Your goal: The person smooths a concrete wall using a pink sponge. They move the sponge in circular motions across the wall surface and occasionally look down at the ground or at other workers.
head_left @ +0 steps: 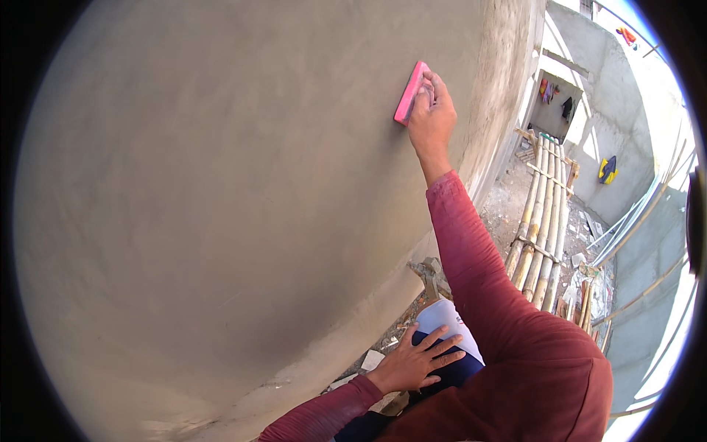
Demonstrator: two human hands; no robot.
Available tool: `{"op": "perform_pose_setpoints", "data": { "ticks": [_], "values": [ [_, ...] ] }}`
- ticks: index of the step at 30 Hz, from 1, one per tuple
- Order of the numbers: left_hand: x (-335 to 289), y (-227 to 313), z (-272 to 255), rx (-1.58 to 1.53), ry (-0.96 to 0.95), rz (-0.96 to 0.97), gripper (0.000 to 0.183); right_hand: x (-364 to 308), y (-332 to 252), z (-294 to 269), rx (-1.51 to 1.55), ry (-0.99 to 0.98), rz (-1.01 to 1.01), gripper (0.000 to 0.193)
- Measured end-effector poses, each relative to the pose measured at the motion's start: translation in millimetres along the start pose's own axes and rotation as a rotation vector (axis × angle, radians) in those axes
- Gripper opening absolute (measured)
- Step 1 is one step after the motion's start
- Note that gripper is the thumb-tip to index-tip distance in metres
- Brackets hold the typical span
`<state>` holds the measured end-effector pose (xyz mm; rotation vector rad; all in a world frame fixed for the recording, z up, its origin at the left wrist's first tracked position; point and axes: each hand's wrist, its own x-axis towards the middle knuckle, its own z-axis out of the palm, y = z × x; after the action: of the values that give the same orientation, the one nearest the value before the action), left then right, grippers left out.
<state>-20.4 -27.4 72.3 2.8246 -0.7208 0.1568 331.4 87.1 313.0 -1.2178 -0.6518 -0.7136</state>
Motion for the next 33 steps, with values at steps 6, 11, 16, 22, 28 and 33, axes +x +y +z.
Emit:
{"op": "perform_pose_setpoints", "data": {
  "ticks": [6, 11, 16, 22, 28, 33],
  "values": [
    [-8.8, -2.2, -0.9, 0.036, 0.025, -0.012, 0.081, -30.3, -62.9, 23.2, -0.125, -0.071, -0.258, 0.035],
    [-10.5, -3.5, 2.2, 0.001, 0.032, -0.042, 0.080, -55.4, -41.6, 25.9, -0.055, -0.035, -0.217, 0.032],
    [-6.1, -0.6, 1.2, 0.020, 0.034, -0.031, 0.079, -8.5, -34.0, 22.8, -0.058, -0.013, -0.120, 0.036],
    [-12.3, 0.3, 2.1, 0.003, 0.062, -0.043, 0.081, -52.8, -57.6, 25.8, -0.024, -0.108, -0.289, 0.035],
    [-9.6, -0.3, -0.1, -0.010, 0.027, -0.046, 0.081, -47.1, -69.5, 34.0, 0.028, -0.069, -0.075, 0.033],
    [-13.6, -0.7, -4.5, 0.021, 0.063, -0.036, 0.079, -56.9, -83.7, 28.3, -0.055, -0.223, -0.314, 0.036]
  ]
}}
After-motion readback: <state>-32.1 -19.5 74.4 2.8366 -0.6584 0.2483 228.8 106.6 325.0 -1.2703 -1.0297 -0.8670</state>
